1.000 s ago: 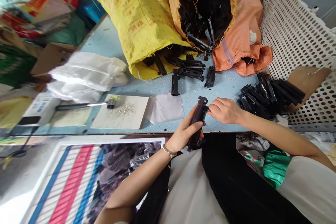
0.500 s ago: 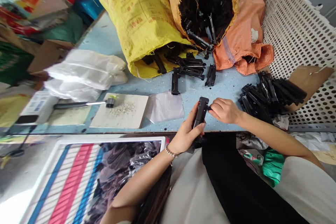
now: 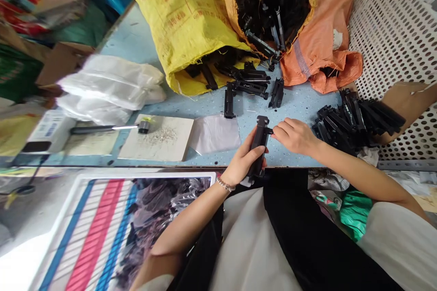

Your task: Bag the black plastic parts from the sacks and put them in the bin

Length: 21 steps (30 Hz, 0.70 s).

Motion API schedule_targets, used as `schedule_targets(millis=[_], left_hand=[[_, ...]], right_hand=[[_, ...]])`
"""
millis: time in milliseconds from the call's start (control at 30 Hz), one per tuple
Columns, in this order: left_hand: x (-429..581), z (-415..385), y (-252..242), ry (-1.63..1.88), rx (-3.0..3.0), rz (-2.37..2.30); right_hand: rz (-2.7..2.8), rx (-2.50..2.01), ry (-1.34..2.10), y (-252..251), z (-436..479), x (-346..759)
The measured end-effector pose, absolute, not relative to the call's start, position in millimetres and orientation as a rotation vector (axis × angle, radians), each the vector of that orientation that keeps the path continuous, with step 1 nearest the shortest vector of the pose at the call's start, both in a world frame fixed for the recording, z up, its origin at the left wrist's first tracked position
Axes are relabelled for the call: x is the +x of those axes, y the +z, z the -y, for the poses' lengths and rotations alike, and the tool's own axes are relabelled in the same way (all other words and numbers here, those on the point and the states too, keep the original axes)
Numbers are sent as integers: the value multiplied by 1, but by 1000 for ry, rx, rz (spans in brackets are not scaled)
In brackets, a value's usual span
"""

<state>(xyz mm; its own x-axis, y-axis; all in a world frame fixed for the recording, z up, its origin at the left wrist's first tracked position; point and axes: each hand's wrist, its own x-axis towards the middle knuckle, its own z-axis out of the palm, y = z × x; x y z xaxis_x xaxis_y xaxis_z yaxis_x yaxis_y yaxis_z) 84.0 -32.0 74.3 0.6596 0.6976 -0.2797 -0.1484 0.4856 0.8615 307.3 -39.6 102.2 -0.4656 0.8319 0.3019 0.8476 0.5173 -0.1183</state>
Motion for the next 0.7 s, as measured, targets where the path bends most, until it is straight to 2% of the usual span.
schedule_targets(millis=[167,333,433,600,633,700], left_hand=[[92,22,72,722,869,-813],[100,21,69,723,767,-839],[106,21,56,719,736,-856],[127,20,9,818,986,-1058],[135,22,-1,817,1110,-1093],[154,29,-19,780,1406,-1119]], right_hand=[[2465,-1311,-119,91,58,288],[2587,-1189,-202,62,87,264],[2581,-1203,-66,47,92,269],[2330,-1650,563,45,46,302],[2190,-1810,569,47,25,310],[1815,-2146,357,49,-22,324]])
